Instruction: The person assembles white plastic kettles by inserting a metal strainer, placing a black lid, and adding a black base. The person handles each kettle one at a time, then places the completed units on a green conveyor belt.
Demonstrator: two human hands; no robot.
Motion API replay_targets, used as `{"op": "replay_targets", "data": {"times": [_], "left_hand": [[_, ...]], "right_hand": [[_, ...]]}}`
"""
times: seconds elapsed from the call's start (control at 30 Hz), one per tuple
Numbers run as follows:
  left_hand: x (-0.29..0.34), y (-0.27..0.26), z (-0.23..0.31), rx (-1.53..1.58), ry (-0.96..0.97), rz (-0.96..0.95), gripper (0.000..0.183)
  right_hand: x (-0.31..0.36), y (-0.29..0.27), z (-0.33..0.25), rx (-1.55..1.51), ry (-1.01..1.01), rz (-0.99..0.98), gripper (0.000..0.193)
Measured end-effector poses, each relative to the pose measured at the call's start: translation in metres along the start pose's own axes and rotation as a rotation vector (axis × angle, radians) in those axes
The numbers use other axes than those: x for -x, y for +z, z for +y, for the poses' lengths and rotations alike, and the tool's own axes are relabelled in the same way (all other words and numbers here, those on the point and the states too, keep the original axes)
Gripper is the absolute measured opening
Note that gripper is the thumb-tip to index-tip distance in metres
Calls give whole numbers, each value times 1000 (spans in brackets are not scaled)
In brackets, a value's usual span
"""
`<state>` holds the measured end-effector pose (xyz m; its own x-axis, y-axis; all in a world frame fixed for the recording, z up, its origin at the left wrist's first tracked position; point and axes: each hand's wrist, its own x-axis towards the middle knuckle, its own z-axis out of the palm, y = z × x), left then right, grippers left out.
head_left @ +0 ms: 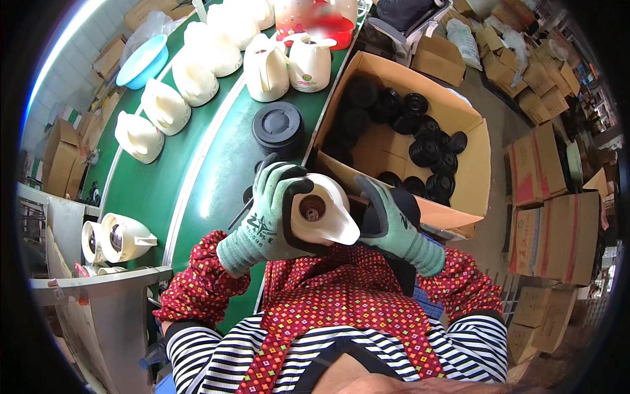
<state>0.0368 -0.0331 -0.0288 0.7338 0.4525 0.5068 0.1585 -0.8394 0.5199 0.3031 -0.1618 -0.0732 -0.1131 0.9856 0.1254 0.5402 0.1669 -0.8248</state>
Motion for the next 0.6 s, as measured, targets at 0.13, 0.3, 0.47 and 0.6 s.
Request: {"op": "replay_targets", "data": {"times": [0.13,0.3,0.47,0.6], "left_hand": [[7,0,7,-29,2,80,108],[24,23,37,-191,-63,322,111],[98,43,8,218,-218,76,116],[148,32,-72,-401,-755,-146,113]], "right_hand": [[23,58,65,-671,355,-48,65],[0,51,8,-535,177,34,45],[9,-3,84,-953,247,475,32],[-28,-41,46,40,95,508,34]]}}
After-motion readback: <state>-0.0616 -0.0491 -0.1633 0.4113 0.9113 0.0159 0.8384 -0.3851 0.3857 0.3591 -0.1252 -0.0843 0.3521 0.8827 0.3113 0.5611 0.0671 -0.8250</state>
